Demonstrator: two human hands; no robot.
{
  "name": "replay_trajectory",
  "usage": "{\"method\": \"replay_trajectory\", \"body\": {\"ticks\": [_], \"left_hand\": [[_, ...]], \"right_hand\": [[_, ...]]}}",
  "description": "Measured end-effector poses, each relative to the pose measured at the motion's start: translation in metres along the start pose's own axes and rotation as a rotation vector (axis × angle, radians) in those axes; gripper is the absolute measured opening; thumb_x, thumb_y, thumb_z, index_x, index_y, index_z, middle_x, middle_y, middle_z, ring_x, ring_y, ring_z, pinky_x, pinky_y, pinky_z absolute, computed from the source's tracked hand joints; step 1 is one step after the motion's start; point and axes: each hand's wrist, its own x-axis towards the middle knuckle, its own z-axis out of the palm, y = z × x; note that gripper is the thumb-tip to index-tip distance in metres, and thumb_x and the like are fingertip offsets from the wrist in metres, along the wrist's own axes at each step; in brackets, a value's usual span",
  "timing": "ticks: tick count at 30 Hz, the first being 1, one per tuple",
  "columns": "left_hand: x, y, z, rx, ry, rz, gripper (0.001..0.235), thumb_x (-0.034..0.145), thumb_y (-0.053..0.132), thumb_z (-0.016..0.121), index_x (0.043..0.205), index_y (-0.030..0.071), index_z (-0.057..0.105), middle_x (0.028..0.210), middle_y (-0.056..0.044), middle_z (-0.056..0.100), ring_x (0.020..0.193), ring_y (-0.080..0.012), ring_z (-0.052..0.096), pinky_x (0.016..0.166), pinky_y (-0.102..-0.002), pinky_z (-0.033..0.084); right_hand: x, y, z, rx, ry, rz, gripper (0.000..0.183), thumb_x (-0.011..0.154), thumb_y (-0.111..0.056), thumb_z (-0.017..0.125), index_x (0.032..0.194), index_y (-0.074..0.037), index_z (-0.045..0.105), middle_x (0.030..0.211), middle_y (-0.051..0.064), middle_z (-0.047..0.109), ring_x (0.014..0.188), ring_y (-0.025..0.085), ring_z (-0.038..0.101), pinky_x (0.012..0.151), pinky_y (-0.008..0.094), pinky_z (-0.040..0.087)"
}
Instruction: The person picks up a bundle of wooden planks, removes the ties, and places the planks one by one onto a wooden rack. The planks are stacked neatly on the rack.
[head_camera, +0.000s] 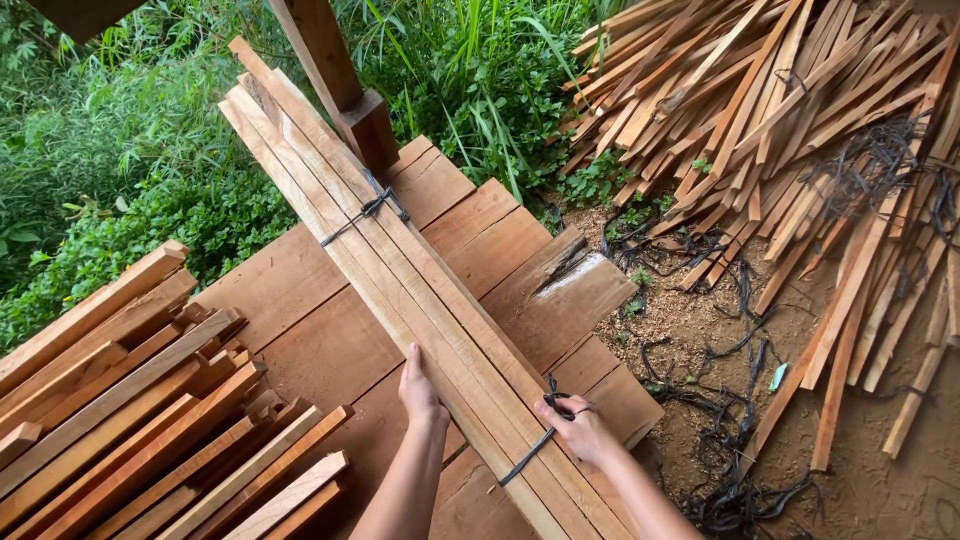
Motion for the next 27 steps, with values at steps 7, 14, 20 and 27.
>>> {"method": "replay_trajectory", "body": {"ticks": [7,14,20,27], "left_hand": [[0.003,0.003,0.006,-0.043,-0.038,-0.016,0.056,0.096,0.034,0.062,0.14,0.001,0.058,0.136,-0.018,0.064,0.119,-0.0268,0.063,0.104,-0.038,0.051],[0.013,0.002,0.006,0.119,-0.024,0.05,0.056,0.096,0.037,0.061,0.135,-0.004,0.062,0.132,-0.017,0.067,0.118,-0.0243,0.065,0.102,-0.034,0.052],[0.016,0.011,0.013,0.167,-0.038,0.046,0.058,0.097,0.04,0.059,0.136,-0.003,0.061,0.136,-0.017,0.066,0.123,-0.0252,0.064,0.104,-0.035,0.051],[0.025,0.019,0.011,0.457,-0.074,0.038,0.066,0.099,0.047,0.046,0.142,-0.002,0.056,0.145,-0.017,0.059,0.133,-0.0291,0.055,0.113,-0.041,0.041]], "right_hand": [[0.012,0.009,-0.006,0.035,-0.017,0.022,0.095,0.083,-0.077,0.048,0.14,-0.001,0.056,0.143,0.022,0.06,0.136,0.033,0.058,0.116,0.052,0.047],[0.012,-0.003,-0.006,0.022,0.035,0.06,0.085,0.078,-0.077,0.05,0.12,-0.008,0.076,0.099,0.01,0.08,0.091,0.022,0.076,0.083,0.036,0.06],[0.013,-0.018,-0.015,-0.012,0.05,0.057,0.084,0.081,-0.075,0.053,0.131,-0.009,0.069,0.127,0.012,0.075,0.118,0.027,0.071,0.102,0.044,0.057],[0.011,-0.022,-0.01,0.011,0.083,0.079,0.077,0.08,-0.071,0.058,0.123,-0.011,0.077,0.112,0.013,0.081,0.095,0.025,0.079,0.082,0.039,0.064]]}}
